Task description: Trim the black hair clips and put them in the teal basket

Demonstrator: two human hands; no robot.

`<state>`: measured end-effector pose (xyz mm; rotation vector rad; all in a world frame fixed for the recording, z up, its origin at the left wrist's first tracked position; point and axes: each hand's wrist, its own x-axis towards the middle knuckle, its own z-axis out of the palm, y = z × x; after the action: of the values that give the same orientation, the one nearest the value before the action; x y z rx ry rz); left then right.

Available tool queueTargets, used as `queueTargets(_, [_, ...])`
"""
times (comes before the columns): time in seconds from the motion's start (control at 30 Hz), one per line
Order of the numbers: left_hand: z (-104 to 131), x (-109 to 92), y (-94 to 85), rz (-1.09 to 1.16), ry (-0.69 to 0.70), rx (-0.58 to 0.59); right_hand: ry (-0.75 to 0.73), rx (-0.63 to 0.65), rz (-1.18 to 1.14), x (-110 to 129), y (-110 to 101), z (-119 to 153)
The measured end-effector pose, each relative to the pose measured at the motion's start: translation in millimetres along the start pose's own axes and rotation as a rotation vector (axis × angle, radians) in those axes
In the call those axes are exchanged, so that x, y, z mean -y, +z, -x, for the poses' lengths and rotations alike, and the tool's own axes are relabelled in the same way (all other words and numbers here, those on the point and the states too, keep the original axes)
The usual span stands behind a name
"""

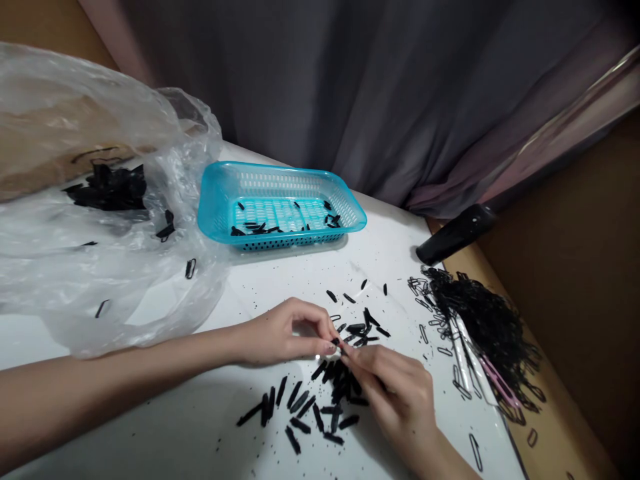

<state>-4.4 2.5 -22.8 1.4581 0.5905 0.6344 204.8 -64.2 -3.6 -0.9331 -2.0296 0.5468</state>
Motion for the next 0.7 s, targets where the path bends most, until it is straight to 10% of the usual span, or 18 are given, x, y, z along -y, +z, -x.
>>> queueTargets(0.43, [1, -1, -0.6, -0.035, 0.036, -0.035, 0.049, 0.060, 0.145, -3, -18, -2])
queueTargets(0.7, [-3, 10, 1.8, -0.209, 0.063, -0.352, 0.116, 0.133, 0.184, -6, -17, -4])
